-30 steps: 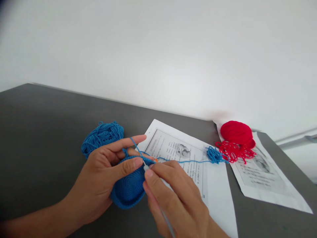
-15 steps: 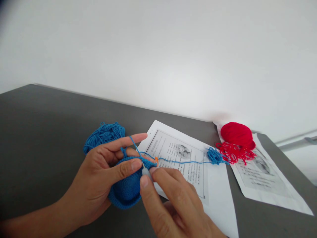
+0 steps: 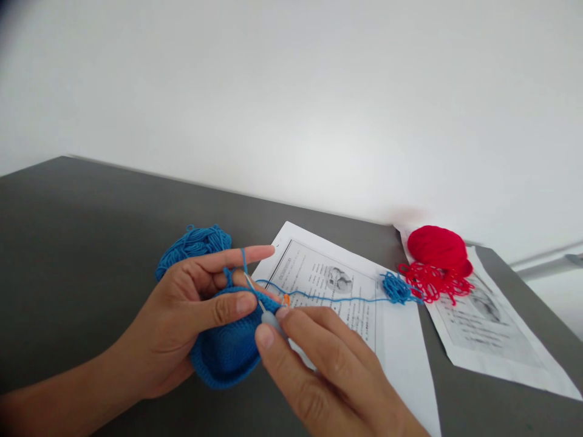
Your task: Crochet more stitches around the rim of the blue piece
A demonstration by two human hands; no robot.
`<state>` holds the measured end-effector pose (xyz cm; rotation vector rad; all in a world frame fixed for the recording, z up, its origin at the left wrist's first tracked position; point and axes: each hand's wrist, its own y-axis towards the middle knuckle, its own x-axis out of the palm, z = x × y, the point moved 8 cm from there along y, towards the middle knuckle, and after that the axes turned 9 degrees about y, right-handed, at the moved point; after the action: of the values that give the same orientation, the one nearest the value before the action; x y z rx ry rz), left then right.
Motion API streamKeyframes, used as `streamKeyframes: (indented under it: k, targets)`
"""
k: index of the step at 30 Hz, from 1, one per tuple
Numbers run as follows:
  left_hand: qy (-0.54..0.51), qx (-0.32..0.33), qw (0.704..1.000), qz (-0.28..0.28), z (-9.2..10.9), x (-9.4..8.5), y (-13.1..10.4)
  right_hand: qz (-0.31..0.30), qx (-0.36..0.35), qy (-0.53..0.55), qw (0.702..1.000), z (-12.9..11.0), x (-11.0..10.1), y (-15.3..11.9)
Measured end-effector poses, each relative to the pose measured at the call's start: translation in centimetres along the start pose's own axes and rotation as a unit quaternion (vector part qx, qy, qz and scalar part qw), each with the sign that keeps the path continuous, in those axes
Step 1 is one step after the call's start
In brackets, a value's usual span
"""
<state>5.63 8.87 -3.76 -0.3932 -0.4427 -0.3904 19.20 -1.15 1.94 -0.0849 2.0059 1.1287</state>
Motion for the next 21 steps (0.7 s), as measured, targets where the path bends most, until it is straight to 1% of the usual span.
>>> streamKeyframes:
  k: [3,6,10,14,18,21]
  targets:
    - [0.021,0.005,1.0,0.008,0.1,-0.2,0.1,-0.033,0.0,-0.008,0.999,0.5,-0.1,0.4]
    - [0.045,0.008,0.999,0.016,0.0,-0.5,0.2,-0.04,-0.021,-0.013,0.999,0.3,-0.5,0.7]
    - [0.074,0.018,0.997,0.024,0.1,-1.0,0.4,-0.077,-0.025,-0.033,0.996,0.5,-0.3,0.4]
    - [0.097,0.031,0.995,0.026,0.3,-1.2,0.5,-0.071,-0.055,-0.056,0.994,0.4,-0.9,-0.1]
    - [0.118,0.045,0.991,0.037,0.6,-1.3,0.5,-0.114,-0.07,-0.083,0.988,0.4,-0.8,-0.4]
    - [0.148,0.045,0.987,0.039,0.9,-1.3,0.7,-0.112,-0.064,-0.088,0.988,0.1,-0.8,-0.3]
